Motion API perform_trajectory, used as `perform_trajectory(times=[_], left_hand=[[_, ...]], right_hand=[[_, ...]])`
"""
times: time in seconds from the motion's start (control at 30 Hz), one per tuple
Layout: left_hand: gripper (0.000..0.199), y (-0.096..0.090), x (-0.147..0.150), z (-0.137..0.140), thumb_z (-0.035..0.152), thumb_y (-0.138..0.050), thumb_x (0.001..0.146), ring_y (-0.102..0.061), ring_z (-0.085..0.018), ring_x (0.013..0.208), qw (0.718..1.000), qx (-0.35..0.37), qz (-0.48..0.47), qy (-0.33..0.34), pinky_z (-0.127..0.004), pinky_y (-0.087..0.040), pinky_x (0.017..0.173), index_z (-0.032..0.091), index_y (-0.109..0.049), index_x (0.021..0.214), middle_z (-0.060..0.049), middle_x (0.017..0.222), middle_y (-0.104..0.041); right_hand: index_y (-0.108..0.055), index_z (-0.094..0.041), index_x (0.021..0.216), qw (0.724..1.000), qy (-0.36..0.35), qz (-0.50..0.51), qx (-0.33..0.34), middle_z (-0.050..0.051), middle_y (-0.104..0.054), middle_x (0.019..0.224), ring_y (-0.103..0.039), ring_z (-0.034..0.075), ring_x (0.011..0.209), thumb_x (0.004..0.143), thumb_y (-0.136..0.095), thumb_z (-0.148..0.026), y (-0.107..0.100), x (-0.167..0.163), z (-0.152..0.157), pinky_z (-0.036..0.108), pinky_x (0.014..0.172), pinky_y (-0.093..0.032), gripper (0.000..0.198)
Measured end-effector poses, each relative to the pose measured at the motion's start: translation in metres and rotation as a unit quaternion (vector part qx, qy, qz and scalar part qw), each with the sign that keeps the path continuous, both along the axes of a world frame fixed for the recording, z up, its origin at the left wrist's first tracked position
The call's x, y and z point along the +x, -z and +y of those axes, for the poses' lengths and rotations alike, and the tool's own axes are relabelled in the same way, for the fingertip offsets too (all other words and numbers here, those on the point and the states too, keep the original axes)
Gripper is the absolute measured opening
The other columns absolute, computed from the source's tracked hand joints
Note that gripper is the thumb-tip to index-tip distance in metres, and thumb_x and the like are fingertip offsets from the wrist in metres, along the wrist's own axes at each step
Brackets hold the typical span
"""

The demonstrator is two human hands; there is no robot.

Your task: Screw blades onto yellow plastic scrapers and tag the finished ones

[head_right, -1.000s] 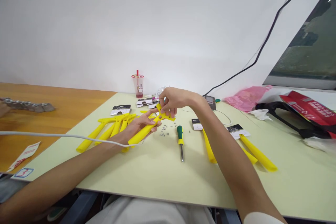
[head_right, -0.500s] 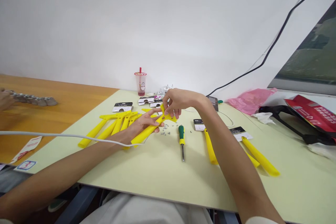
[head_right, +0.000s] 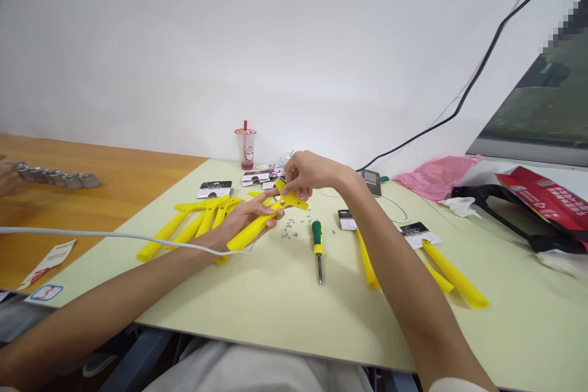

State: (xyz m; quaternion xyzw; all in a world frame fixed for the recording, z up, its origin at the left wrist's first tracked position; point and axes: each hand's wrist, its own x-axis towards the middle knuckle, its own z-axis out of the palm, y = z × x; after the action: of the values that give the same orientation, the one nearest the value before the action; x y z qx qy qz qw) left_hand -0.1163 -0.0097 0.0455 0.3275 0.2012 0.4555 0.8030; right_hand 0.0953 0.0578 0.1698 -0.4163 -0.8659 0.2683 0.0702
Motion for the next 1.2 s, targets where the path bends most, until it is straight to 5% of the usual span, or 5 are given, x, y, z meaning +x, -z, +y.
perform_trajectory(times=[0.17, 0.53, 0.83, 1.2], left_hand=[[0.092, -0.008, 0.001, -0.003, -0.008, -0.071, 0.073, -0.075, -0.014, 0.088, 0.998, -0.047, -0.030, -0.006, -0.017, -0.054, 0.067, 0.022, -0.053, 0.158, -0.018, 0.135, -0.071], [0.082, -0.015, -0.001, -0.005, -0.011, -0.061, 0.084, -0.077, -0.015, 0.090, 0.995, -0.059, -0.077, -0.036, -0.018, -0.058, 0.067, 0.021, -0.050, 0.158, -0.021, 0.137, -0.067], [0.082, -0.019, -0.003, -0.006, -0.012, -0.059, 0.084, -0.076, -0.013, 0.089, 0.992, -0.065, -0.086, -0.064, -0.016, -0.058, 0.065, 0.023, -0.050, 0.157, -0.021, 0.143, -0.064], [0.086, -0.006, -0.009, -0.008, -0.008, -0.068, 0.081, -0.075, -0.013, 0.089, 0.996, -0.032, -0.051, -0.059, -0.018, -0.058, 0.067, 0.025, -0.050, 0.158, -0.017, 0.134, -0.067]], right_hand=[[-0.073, -0.022, 0.079, 1.000, 0.000, 0.020, -0.005, 0.005, -0.081, 0.075, -0.078, 0.023, 0.068, 0.083, -0.092, -0.047, 0.000, 0.007, 0.007, 0.034, 0.063, -0.062, 0.032], [-0.081, -0.021, 0.097, 0.997, -0.020, 0.080, 0.003, 0.008, -0.087, 0.102, -0.084, 0.028, 0.094, 0.086, -0.089, -0.046, -0.017, 0.033, 0.001, 0.039, 0.087, -0.068, 0.028], [-0.081, -0.022, 0.091, 0.994, -0.065, 0.085, 0.008, 0.006, -0.085, 0.091, -0.082, 0.027, 0.092, 0.085, -0.087, -0.043, -0.026, 0.031, -0.014, 0.035, 0.080, -0.063, 0.022], [-0.090, -0.021, 0.095, 0.992, -0.118, 0.000, 0.047, 0.009, -0.086, 0.107, -0.076, 0.026, 0.102, 0.082, -0.084, -0.036, -0.004, 0.019, 0.011, 0.032, 0.082, -0.054, 0.020]])
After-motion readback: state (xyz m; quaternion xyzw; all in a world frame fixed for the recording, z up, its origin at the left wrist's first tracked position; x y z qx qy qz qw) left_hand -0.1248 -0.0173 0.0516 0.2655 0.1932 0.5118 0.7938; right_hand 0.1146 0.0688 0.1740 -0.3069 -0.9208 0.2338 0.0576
